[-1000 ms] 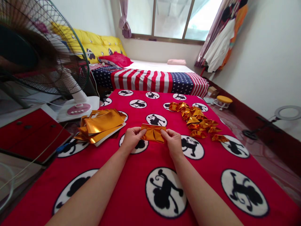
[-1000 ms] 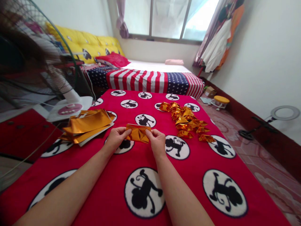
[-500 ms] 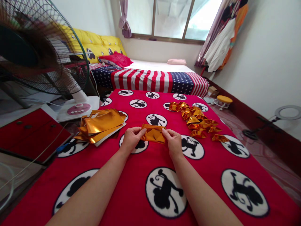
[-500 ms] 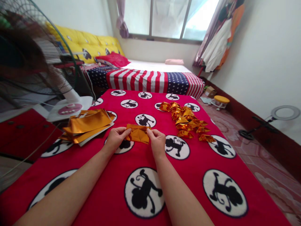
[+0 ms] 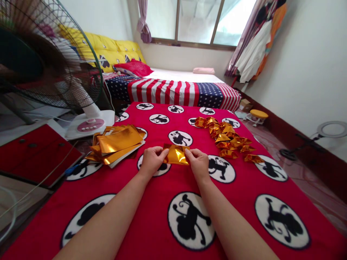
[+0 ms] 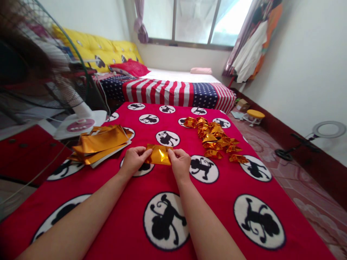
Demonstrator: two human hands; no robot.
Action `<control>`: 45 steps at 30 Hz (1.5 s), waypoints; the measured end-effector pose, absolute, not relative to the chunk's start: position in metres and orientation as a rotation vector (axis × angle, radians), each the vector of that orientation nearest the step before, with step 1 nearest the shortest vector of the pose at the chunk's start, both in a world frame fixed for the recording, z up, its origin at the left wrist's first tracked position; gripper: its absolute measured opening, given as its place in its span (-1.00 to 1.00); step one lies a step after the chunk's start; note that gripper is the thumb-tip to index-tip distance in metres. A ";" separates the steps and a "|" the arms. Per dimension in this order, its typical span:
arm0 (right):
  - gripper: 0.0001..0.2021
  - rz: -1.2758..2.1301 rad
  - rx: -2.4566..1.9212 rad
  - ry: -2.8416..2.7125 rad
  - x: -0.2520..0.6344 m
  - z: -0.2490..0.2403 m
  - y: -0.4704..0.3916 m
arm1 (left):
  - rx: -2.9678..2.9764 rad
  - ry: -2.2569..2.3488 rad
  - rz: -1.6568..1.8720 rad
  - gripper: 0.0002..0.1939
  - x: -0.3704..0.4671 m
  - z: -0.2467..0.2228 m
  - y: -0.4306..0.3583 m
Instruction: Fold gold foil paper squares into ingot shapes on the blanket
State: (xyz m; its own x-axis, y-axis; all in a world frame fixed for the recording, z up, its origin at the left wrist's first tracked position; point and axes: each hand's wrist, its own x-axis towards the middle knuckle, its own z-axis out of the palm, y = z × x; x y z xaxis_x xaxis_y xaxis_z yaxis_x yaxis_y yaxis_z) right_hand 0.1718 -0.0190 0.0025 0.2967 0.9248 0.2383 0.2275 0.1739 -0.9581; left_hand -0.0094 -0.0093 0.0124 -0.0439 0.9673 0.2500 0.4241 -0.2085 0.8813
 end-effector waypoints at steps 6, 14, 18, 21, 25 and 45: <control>-0.75 0.543 -1.529 -1.359 0.177 -0.001 -0.016 | 1.971 1.748 1.037 -0.65 -0.007 0.009 -0.011; -0.80 0.452 -1.745 -1.541 0.181 0.002 -0.012 | 2.135 1.938 0.766 -0.71 -0.002 0.011 -0.018; -0.84 0.522 -1.839 -1.563 0.182 0.008 -0.010 | 2.112 2.016 0.695 -0.82 0.001 0.011 -0.019; -0.87 0.509 -1.874 -1.556 0.182 0.011 -0.009 | 2.108 2.050 0.710 -0.71 0.002 0.014 -0.021; -0.82 0.474 -1.863 -1.534 0.182 0.012 -0.009 | 2.291 1.956 0.863 -0.62 0.002 0.018 -0.022; -0.69 1.071 -1.499 -1.182 0.199 0.011 -0.001 | 2.385 1.556 0.845 -0.76 0.005 0.010 -0.022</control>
State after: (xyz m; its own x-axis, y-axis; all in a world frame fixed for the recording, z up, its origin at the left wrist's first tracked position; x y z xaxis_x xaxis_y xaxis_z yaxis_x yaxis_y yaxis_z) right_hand 0.1992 -0.0011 0.0108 0.1616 0.9829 -0.0888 0.1852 -0.1186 -0.9755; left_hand 0.0046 -0.0215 0.0101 0.2944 0.8834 0.3646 0.7866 -0.4407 0.4326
